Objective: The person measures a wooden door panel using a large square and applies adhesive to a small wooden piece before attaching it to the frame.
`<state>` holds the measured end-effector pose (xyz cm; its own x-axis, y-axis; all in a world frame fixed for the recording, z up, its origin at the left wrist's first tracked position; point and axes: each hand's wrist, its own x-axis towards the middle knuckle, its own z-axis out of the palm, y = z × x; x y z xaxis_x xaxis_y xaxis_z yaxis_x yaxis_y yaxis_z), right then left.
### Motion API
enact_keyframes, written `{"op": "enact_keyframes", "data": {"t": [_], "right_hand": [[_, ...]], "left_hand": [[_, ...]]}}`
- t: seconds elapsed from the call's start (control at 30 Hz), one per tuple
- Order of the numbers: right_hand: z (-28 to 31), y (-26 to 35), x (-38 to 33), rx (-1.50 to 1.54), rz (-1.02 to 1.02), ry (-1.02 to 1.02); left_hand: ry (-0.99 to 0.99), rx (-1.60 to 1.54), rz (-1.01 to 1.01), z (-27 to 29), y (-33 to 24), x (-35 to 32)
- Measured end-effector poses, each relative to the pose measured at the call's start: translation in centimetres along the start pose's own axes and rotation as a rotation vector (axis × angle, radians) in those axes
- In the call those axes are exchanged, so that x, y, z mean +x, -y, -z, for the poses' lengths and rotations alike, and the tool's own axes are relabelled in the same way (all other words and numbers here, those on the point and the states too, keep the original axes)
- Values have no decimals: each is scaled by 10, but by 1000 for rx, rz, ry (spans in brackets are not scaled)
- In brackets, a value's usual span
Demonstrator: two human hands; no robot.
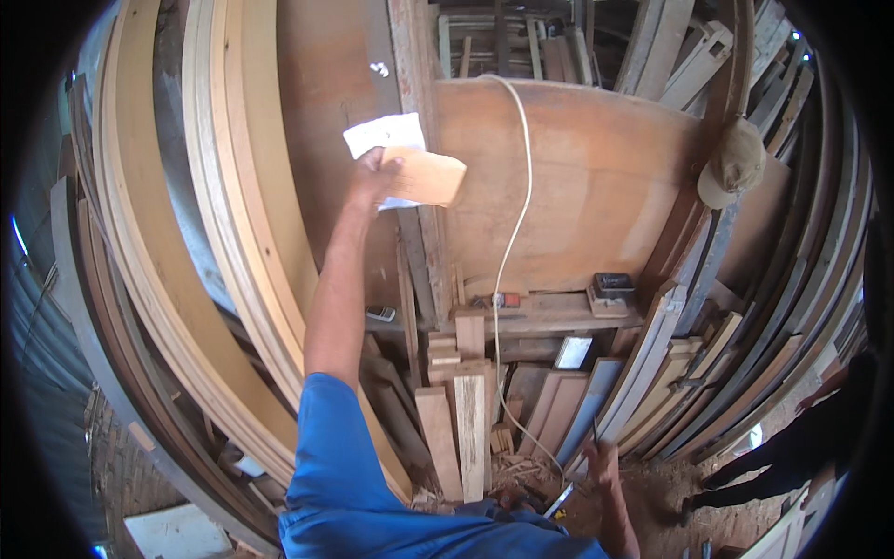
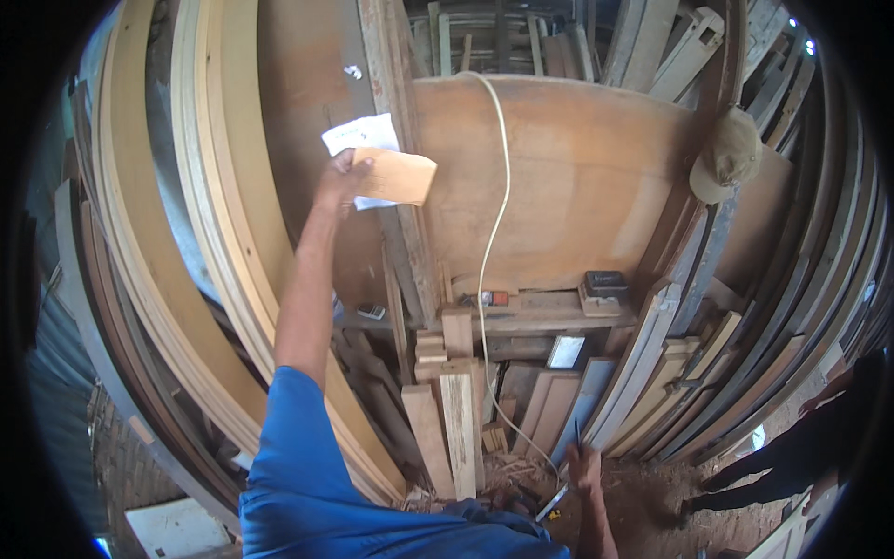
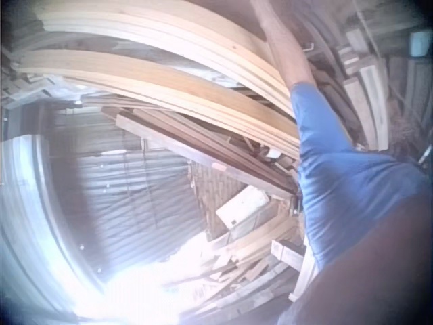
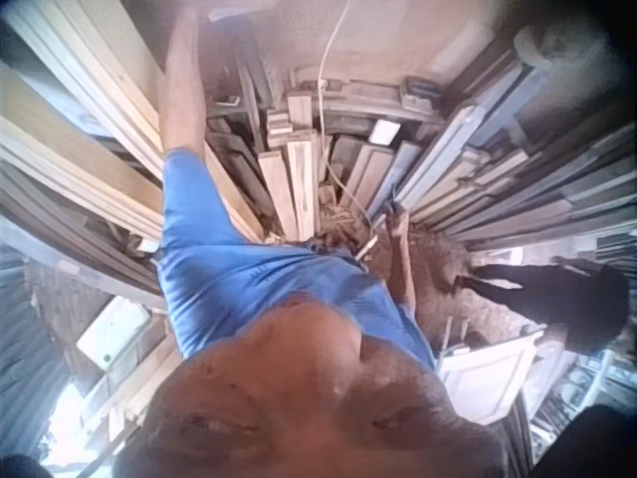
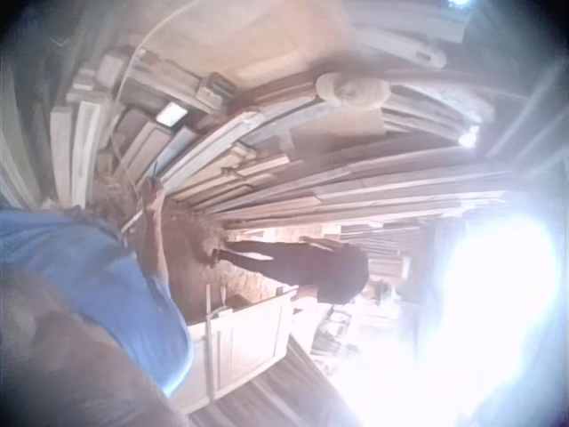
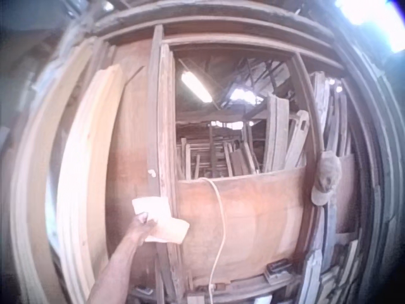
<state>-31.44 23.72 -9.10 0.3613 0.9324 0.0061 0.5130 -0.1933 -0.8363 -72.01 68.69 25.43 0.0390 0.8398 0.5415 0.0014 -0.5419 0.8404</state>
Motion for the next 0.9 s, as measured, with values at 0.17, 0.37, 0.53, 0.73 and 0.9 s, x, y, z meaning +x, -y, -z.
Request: {"op": "enact_keyframes", "data": {"t": [0.17, 0.37, 0.53, 0.73, 0.9], "right_hand": [[-16, -127, -77, -63, -338, -75], [-27, -219, -144, -224, -347, -106], [-11, -283, -168, -191, -579, -14], [-35, -247, -144, -55, -575, -73], [-26, -250, -143, -263, -657, 18]], "left_hand": [[-142, 98, 21, 11, -2, 65], [-240, 277, -12, 12, -2, 78], [-223, 380, 11, 6, -1, 78], [-159, 358, 1, 44, 30, 95], [-219, 283, 22, 23, 26, 88]]}}
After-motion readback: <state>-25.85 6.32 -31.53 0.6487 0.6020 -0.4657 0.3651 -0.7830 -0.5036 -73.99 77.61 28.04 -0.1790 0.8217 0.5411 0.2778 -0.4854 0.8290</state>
